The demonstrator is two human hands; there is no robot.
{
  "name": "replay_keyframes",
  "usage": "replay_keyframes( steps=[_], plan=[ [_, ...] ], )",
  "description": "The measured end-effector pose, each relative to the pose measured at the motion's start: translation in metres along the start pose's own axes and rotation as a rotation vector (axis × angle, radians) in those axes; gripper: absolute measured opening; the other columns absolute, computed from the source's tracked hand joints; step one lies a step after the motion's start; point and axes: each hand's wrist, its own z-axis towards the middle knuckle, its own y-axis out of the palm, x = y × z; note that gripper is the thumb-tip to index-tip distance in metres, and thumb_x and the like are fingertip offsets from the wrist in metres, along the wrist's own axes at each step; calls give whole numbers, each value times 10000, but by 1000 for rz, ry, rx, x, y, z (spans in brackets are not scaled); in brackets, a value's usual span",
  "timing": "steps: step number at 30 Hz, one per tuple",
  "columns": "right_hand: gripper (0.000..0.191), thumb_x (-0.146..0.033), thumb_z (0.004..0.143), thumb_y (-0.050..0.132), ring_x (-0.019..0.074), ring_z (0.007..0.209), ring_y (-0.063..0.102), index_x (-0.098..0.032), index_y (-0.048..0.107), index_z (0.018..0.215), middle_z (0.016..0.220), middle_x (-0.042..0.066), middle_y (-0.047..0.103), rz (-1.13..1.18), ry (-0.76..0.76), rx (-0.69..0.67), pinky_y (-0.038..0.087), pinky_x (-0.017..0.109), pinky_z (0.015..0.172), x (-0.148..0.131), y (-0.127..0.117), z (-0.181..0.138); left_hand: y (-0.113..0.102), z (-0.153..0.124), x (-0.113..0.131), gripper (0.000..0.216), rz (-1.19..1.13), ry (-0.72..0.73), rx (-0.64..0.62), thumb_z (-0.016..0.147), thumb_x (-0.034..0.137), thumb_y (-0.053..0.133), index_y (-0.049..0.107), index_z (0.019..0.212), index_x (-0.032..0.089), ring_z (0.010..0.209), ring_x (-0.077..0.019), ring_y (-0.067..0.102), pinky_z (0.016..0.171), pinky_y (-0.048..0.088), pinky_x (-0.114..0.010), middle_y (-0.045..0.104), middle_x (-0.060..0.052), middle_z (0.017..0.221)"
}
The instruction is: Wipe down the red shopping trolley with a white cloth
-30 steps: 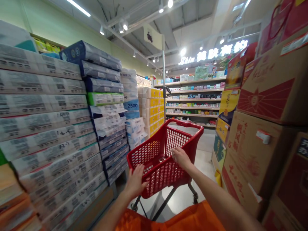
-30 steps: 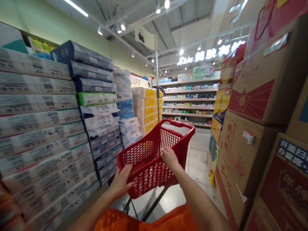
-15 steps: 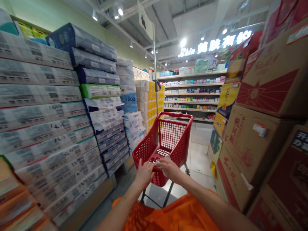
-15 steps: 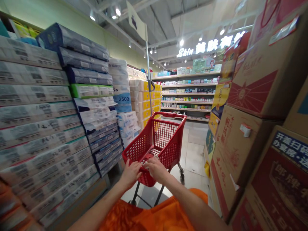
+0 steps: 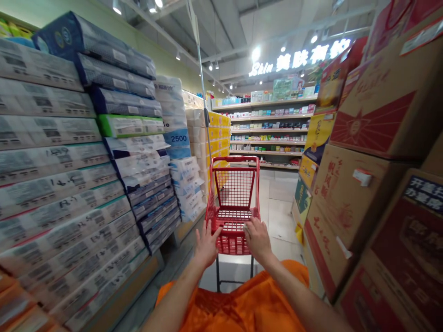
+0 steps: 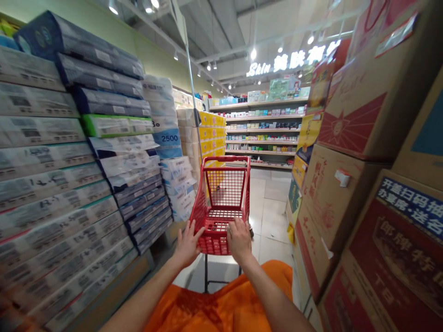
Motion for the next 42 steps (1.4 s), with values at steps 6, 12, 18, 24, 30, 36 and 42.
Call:
replay_keyframes(
  steps=[6,12,18,24,30,36,42],
  plan=[
    [411,-136,769,461,249,1152,400,-163,457,1179,1250,152,442,-14,-277,-24,363,418,912,-33,46,-6,-1,7,6,690,-61,26,-45,627,144,475,325,1298,200,1308,-308,-49,1038,148,-447,76,-111,1452],
    [256,-239,852,415,225,1073,471,-189,528,1077,1130,125,533,-39,-248,-32,372,432,908,0,26,2,-12,3,-16,666,-45,-21,-46,664,125,416,255,1309,90,1318,-234,87,1054,169,-417,160,-136,1432],
    [291,-246,873,374,236,1096,459,-185,530,1110,1185,138,499,8,-150,33,391,429,894,-7,39,0,-5,6,-22,587,-159,31,53,639,41,417,367,1223,70,1310,-229,137,1067,203,-387,226,-138,1414],
    [318,-215,845,444,225,1135,434,-215,500,1158,1234,115,485,12,-295,-48,338,410,939,-69,77,6,-3,8,-33,645,-280,6,65,655,8,324,270,1294,79,1293,-150,212,1062,229,-332,240,-124,1411],
    [322,-264,830,483,237,1145,425,-171,502,1138,1206,143,500,-106,-208,-19,273,448,978,-16,41,-3,-10,5,-32,671,-231,-54,-41,673,7,327,218,1325,120,1307,-165,173,1054,150,-470,179,-104,1431],
    [301,-217,837,469,208,1133,446,-179,512,1133,1207,125,509,-83,-392,29,343,364,942,-60,80,6,-10,2,-29,707,-217,-65,-73,670,10,335,175,1344,155,1314,-148,139,1059,124,-454,125,-86,1444],
    [265,-278,862,431,204,1123,461,-193,542,1088,1167,110,545,-124,-429,31,300,401,971,-28,57,5,-15,-1,-32,672,-166,-69,-89,690,26,335,185,1339,116,1318,-187,126,1047,114,-510,131,-107,1439]
  ],
)
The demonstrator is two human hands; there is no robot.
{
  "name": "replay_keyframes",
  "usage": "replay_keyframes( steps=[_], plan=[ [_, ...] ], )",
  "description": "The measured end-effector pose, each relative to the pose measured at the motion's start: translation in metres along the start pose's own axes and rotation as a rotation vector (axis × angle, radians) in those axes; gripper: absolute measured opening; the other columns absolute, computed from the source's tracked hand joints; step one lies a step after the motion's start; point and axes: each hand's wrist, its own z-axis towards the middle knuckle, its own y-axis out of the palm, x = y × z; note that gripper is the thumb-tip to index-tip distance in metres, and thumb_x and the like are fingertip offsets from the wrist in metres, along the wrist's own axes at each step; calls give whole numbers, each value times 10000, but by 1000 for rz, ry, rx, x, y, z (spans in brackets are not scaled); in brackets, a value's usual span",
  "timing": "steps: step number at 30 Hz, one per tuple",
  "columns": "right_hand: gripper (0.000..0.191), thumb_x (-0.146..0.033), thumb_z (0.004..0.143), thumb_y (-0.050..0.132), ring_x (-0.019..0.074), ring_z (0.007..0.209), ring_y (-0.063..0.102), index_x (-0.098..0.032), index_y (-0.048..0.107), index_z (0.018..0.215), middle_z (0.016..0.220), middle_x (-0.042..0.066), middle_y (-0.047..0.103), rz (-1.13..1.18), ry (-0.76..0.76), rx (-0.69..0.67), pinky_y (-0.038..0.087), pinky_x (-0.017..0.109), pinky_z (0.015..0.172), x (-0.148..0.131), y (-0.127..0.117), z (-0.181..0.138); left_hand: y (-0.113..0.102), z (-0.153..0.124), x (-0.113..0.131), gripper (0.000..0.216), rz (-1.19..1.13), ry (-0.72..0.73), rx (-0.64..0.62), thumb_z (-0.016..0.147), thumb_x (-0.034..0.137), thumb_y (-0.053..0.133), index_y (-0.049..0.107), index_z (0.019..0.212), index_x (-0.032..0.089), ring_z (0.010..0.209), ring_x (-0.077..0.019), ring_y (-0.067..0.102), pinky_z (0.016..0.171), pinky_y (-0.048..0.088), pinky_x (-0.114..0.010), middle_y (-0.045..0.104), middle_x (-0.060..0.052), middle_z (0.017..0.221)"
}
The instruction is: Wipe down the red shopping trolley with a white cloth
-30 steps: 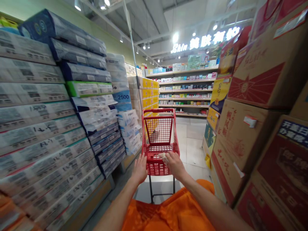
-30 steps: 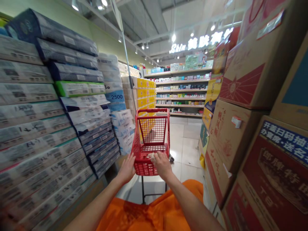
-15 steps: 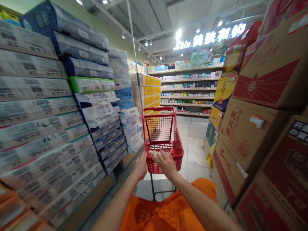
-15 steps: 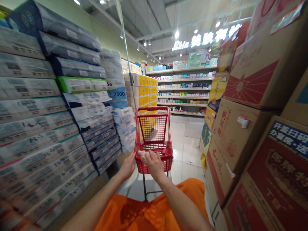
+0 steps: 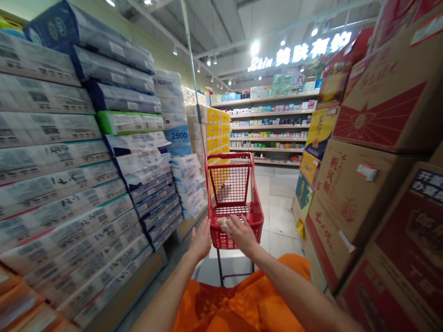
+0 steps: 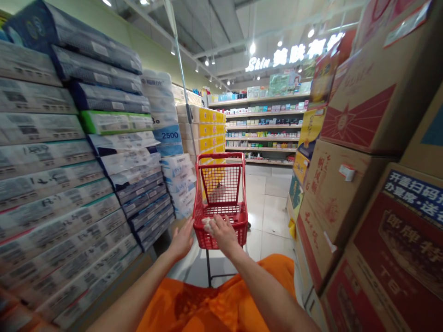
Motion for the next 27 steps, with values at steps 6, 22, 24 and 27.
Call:
replay_keyframes(
  steps=[6,22,24,27],
  plan=[
    [314,-182,856,371,220,1103,482,-202,510,1136,1198,108,519,85,288,104,344,443,939,53,-48,-41,0,0,12,632,-273,6,143,674,8,375,307,1291,129,1309,-211,162,1058,60,-499,227,-116,1416],
    [367,-204,838,443,223,1275,233,-214,459,1205,1316,60,412,97,-251,93,196,448,1032,-59,-22,-23,16,-47,14,138,-1639,-566,-164,732,240,449,499,621,175,486,-83,476,564,341,-237,521,53,493],
    [343,-183,855,410,215,1276,231,-208,473,1191,1316,35,415,83,-305,89,162,441,1049,-58,-23,-4,5,-47,5,151,-1652,-563,-182,747,275,420,508,661,187,567,-94,515,608,355,-251,550,52,555],
    [319,-193,872,384,203,1262,262,-181,489,1173,1299,41,437,102,-379,71,193,411,1048,-57,-26,19,-4,-45,-3,197,-1509,-504,-164,757,320,369,513,697,200,663,-121,551,637,387,-282,583,34,640]
  ],
)
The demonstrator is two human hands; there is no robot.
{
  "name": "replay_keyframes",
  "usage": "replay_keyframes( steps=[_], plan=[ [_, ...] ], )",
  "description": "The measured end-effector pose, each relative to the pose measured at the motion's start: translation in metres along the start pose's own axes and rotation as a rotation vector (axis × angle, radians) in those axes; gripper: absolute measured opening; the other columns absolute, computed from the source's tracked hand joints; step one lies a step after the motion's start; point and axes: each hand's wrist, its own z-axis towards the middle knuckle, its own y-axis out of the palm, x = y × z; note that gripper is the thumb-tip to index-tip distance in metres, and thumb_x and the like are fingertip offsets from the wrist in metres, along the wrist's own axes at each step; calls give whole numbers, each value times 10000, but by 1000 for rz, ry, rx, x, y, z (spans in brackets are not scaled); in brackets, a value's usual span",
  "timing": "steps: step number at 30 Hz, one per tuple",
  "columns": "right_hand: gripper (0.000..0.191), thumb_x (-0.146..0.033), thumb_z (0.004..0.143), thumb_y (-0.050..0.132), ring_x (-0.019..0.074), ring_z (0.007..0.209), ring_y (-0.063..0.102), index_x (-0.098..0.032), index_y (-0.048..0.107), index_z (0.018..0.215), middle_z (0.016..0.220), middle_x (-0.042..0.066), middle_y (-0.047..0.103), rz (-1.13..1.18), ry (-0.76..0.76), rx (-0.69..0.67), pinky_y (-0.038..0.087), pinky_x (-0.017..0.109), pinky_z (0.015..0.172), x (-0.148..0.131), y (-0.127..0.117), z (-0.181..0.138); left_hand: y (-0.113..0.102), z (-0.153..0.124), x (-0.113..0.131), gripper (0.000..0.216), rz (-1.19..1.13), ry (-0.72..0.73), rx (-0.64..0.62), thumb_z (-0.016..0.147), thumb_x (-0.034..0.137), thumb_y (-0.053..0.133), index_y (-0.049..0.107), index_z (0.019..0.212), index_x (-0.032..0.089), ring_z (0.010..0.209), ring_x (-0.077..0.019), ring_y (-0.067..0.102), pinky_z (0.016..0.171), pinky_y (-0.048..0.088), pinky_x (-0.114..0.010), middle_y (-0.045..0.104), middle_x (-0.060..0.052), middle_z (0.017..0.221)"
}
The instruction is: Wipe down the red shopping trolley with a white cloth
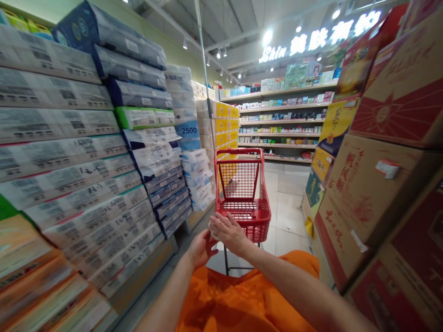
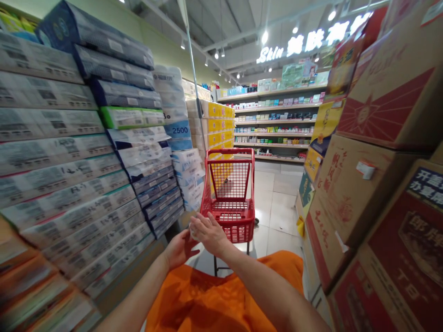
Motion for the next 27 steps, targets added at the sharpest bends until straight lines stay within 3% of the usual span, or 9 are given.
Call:
replay_keyframes(
  steps=[3,7,11,14,17,22,27],
  plan=[
    [332,-225,873,402,183,1235,313,-186,470,1195,1272,47,466,52,-57,-52,265,361,1020,3,-3,7,-11,5,-2,208,199,53,82,740,318,360,534,740,205,756,-159,575,648,404,-304,622,-2,756],
    [311,-221,867,425,223,1260,263,-240,487,1171,1294,19,441,38,-47,-37,232,442,1028,2,6,3,-29,18,-14,213,387,115,232,668,196,443,559,846,185,995,-199,524,789,374,-303,618,-58,1007],
    [239,-167,866,408,194,1228,326,-179,566,1045,1214,37,514,53,-113,-129,271,390,1025,-3,34,-35,-33,22,-27,299,621,195,306,582,71,490,578,859,143,1121,-221,444,921,289,-267,581,-106,1114],
    [216,-164,861,411,155,1166,410,-168,600,966,1115,47,578,89,-70,-209,332,329,991,-10,42,-74,-27,16,-35,347,754,240,301,579,57,500,580,909,130,1115,-226,455,947,275,-264,560,-124,1142],
    [233,-157,856,415,170,1195,379,-191,595,1000,1158,34,557,93,-72,-158,319,363,999,-5,24,-81,-18,12,-39,380,848,283,280,586,46,493,572,951,118,1122,-231,453,968,265,-275,539,-144,1158],
    [311,-110,850,400,207,1236,319,-195,543,1113,1229,47,509,46,69,6,263,442,1018,22,-12,-56,1,15,-42,437,940,383,220,589,36,486,557,1010,133,1160,-240,418,1003,246,-319,513,-141,1193],
    [234,-171,816,453,146,1005,539,-215,585,1004,1051,27,613,396,109,-175,419,296,895,8,-24,-73,19,11,-34,621,803,635,123,552,-17,434,489,1141,170,1240,-180,311,1052,188,-318,411,-80,1316]
  ],
)
